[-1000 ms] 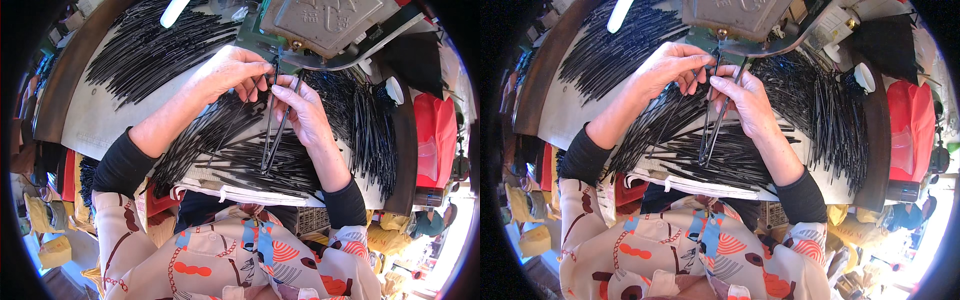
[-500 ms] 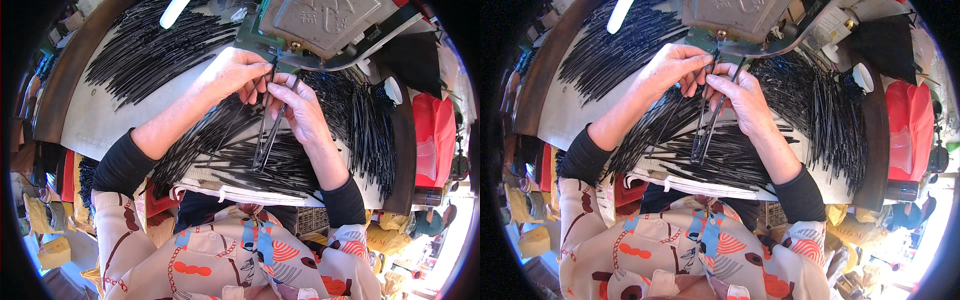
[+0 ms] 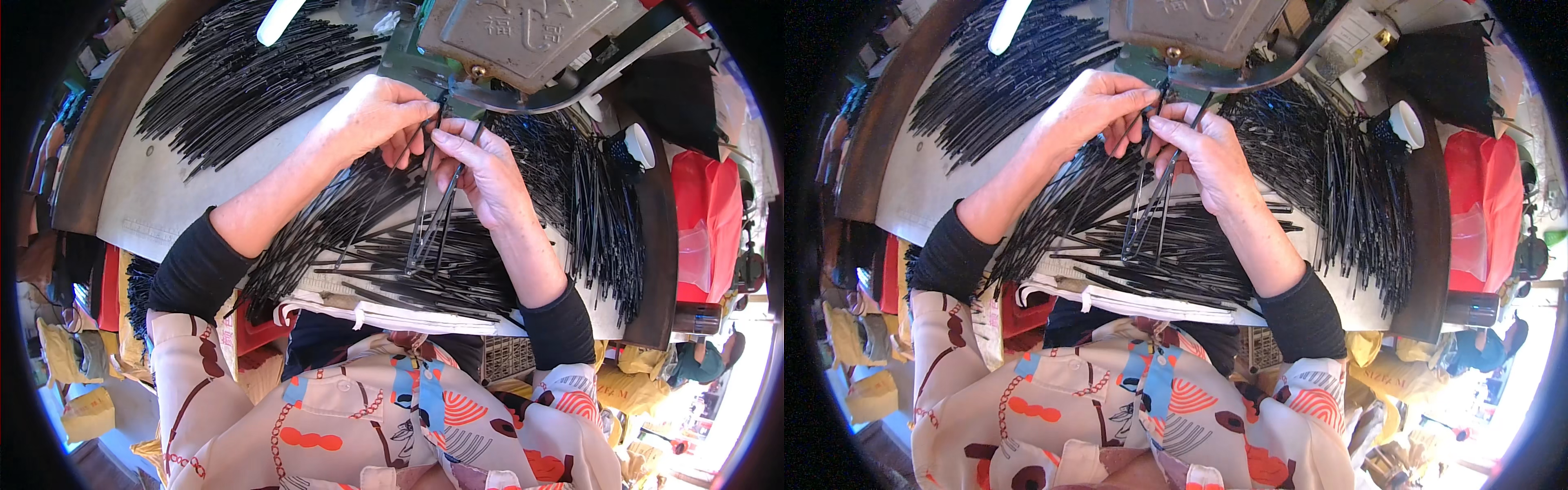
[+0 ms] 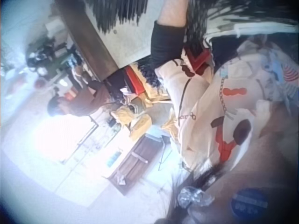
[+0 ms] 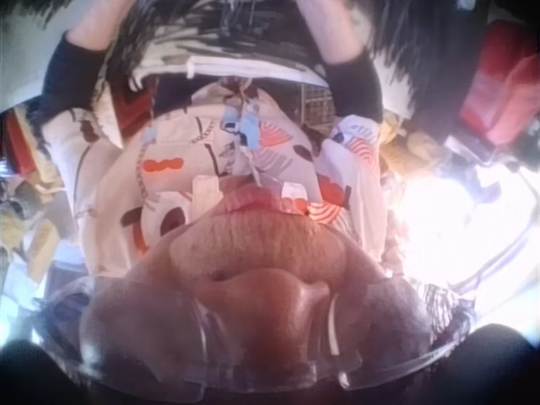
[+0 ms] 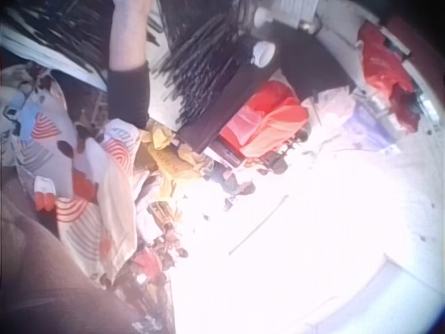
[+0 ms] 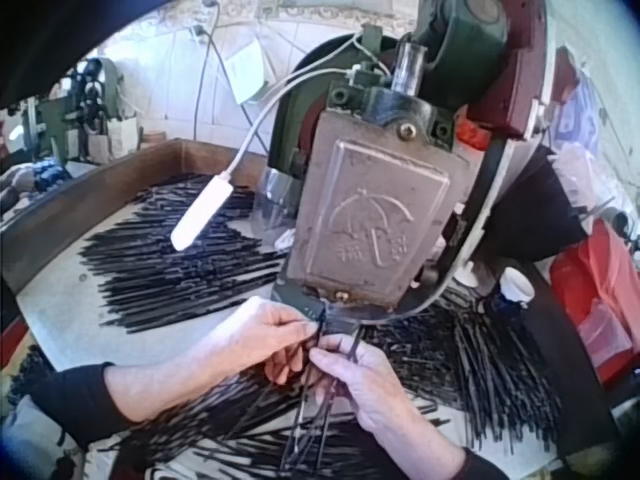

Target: The person repeatedly joins umbrella rib components together by hand, picking up pieces from the piles on the work table and fastening them together.

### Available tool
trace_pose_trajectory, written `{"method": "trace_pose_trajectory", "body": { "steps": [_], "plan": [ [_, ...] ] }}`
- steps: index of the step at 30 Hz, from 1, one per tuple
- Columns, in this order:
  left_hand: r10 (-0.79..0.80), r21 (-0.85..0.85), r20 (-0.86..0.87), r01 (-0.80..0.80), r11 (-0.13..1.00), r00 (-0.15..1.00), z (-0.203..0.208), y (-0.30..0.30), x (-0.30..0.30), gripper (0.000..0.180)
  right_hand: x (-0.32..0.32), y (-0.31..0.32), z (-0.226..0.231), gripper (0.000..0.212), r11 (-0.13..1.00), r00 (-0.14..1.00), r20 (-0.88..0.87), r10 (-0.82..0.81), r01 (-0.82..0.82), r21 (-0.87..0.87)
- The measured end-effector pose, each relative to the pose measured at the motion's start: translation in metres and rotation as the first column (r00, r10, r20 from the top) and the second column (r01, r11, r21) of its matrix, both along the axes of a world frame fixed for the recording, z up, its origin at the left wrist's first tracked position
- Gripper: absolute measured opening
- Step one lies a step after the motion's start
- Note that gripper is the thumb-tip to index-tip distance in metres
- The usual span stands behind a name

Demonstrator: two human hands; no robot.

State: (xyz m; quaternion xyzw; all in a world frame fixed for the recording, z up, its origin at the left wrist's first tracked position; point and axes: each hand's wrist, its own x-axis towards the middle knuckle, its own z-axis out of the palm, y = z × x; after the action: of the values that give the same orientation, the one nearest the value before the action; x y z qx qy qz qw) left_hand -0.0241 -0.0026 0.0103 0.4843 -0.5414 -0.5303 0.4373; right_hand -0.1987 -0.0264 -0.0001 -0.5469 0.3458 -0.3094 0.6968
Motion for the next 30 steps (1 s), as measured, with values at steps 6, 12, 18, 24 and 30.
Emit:
{"method": "trace_pose_trajectory", "body": {
  "steps": [6,12,18,24,30],
  "plan": [
    [0.016,0.044,-0.023,-0.015,0.999,1.000,0.001,0.003,0.002,0.034,0.001,0.004,0.000,0.021,0.995,0.998,0.052,0.022,-0.027,0.096],
    [0.055,-0.071,0.094,-0.048,0.996,0.994,-0.002,0.004,-0.004,0.036,0.002,0.014,0.006,0.022,0.985,0.995,0.098,0.026,-0.042,0.168],
    [0.035,-0.124,0.294,0.002,0.992,0.955,0.004,0.007,-0.003,0.033,-0.009,0.018,0.014,0.019,0.972,0.992,0.114,0.058,-0.082,0.220],
    [-0.162,-0.035,0.535,0.214,0.976,0.829,0.012,0.012,0.000,0.026,-0.065,0.016,0.033,0.028,0.988,0.995,-0.070,0.068,-0.057,0.141],
    [-0.143,-0.103,0.668,0.281,0.954,0.731,-0.003,0.028,-0.002,0.024,-0.146,-0.010,0.060,0.026,0.923,0.769,-0.564,-0.303,0.088,-0.376]
  ]
}}
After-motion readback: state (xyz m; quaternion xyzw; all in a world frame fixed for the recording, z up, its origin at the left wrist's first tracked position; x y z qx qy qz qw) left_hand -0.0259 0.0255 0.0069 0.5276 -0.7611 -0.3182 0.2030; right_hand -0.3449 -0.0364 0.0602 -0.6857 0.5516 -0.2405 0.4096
